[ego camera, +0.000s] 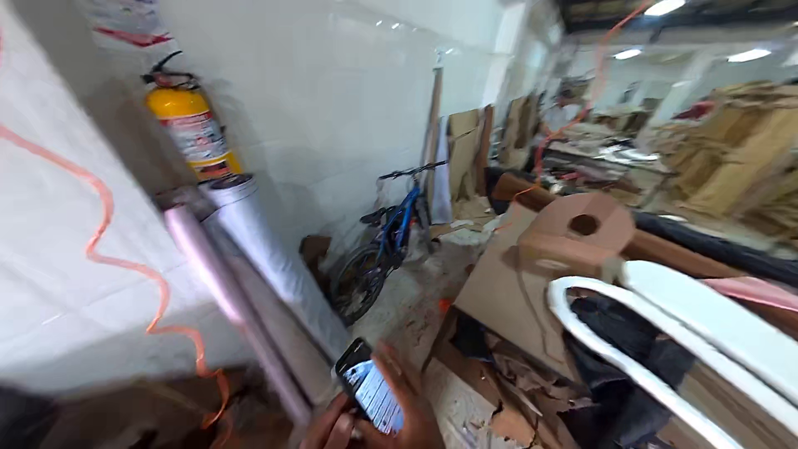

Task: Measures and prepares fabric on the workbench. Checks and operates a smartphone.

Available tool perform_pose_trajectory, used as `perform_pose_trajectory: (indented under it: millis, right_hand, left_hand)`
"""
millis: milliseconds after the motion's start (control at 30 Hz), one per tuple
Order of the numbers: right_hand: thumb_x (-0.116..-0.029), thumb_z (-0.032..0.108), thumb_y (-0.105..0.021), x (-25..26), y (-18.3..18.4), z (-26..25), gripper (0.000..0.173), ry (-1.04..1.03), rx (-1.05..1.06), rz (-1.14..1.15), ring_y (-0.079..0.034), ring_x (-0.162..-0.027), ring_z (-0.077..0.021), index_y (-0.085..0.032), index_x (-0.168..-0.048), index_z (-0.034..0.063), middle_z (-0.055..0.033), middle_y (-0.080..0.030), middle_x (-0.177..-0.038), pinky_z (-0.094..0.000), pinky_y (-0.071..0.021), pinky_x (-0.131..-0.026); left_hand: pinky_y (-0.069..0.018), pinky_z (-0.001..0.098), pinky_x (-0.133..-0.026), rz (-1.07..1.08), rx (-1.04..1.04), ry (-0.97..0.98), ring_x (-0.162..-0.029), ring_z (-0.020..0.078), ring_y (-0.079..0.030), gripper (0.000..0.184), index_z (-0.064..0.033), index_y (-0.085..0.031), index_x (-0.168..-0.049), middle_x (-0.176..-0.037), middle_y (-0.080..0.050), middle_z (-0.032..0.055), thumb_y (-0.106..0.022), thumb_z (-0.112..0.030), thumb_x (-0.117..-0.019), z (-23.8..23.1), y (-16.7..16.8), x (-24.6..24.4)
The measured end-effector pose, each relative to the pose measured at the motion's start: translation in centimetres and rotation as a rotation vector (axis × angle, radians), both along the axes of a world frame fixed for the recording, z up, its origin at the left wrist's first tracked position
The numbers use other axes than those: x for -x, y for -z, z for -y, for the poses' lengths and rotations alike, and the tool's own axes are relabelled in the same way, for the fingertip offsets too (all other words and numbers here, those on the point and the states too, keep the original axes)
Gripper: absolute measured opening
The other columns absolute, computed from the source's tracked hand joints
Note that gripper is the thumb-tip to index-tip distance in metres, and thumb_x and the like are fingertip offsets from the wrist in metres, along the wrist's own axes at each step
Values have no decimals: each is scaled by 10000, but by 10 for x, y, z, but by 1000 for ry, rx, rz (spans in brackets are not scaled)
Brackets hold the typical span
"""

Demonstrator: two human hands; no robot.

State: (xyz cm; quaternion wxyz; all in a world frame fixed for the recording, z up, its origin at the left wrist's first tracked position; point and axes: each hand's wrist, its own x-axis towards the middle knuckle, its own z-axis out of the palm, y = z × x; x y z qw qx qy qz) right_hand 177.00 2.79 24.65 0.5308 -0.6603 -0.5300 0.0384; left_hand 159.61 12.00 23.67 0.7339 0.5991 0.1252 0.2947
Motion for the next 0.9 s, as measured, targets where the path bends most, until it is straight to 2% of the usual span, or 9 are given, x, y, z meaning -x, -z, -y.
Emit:
perform_pose_trajectory:
  millis: [133, 267, 333, 400, 467, 567, 667, 800, 900]
  right_hand:
    - [-712, 584, -876, 34, 2, 3, 878, -3, 88, 29, -492, -1378, -227, -556, -1481, 308, -9, -420, -1601, -501, -503, -1073]
    - [-741, 481, -896, 37, -11, 15, 868, -155, 5, -162, -510, -1380, -291, -555, -1472, 163, -112, -434, -1581, -477, -557, -1053]
    - [-878, 439, -771, 37, -13, 21, 736, -209, -33, -296, -586, -1264, -307, -513, -1484, 112, -135, -496, -1516, -456, -606, -906]
    - [-1012, 505, -561, 40, -12, 26, 694, -260, -37, -399, -625, -1187, -323, -461, -1490, 13, -171, -590, -1399, -451, -599, -878]
    - [-1062, 549, -412, 42, -7, 29, 708, -326, -30, -472, -637, -1184, -343, -472, -1473, -24, -207, -603, -1371, -476, -598, -930]
    - [-1067, 604, -289, 45, 3, 30, 744, -377, -28, -520, -630, -1198, -378, -550, -1430, 10, -228, -577, -1420, -509, -598, -910]
    - [-1070, 593, -290, 49, 7, 29, 733, -402, -22, -550, -588, -1263, -399, -553, -1426, 9, -245, -517, -1480, -522, -577, -970]
    - [-1071, 580, -332, 58, 9, 30, 754, -407, -17, -633, -629, -1219, -376, -522, -1438, -51, -255, -601, -1371, -509, -552, -1035]
    - [-1064, 592, -338, 60, 11, 31, 771, -406, -15, -678, -640, -1206, -374, -525, -1438, -57, -257, -615, -1355, -506, -562, -1020]
  left_hand:
    - [-634, 452, -839, -27, 44, -139, -953, 270, -726, 360, -13, -644, -1260, -1097, -718, 162, -458, -279, -1105, 5, 11, 16]
    - [-641, 491, -815, 66, 154, -156, -949, 311, -734, 414, 24, -631, -1268, -1114, -708, 208, -438, -306, -1110, 4, 13, 30]
    - [-636, 499, -815, 130, 209, -127, -951, 321, -732, 414, 34, -619, -1266, -1123, -701, 226, -429, -300, -1114, 4, 13, 38]
    - [-627, 510, -848, 183, 238, -111, -980, 330, -727, 414, 35, -618, -1278, -1144, -696, 235, -438, -298, -1111, 6, 15, 44]
    - [-620, 509, -871, 206, 232, -103, -1007, 328, -721, 412, 33, -613, -1287, -1161, -692, 233, -429, -293, -1115, 6, 15, 50]
    - [-610, 514, -890, 218, 250, -103, -1026, 333, -714, 407, 37, -602, -1297, -1177, -684, 236, -421, -280, -1117, 6, 15, 60]
    - [-603, 513, -907, 232, 262, -107, -1036, 322, -712, 404, 35, -605, -1293, -1180, -686, 227, -435, -284, -1114, 9, 15, 66]
    - [-602, 507, -914, 250, 239, -103, -1038, 320, -711, 403, 44, -613, -1266, -1177, -686, 225, -433, -283, -1114, 12, 15, 70]
    - [-599, 499, -920, 241, 239, -117, -1044, 313, -709, 413, 43, -615, -1270, -1180, -685, 225, -434, -294, -1113, 13, 16, 74]
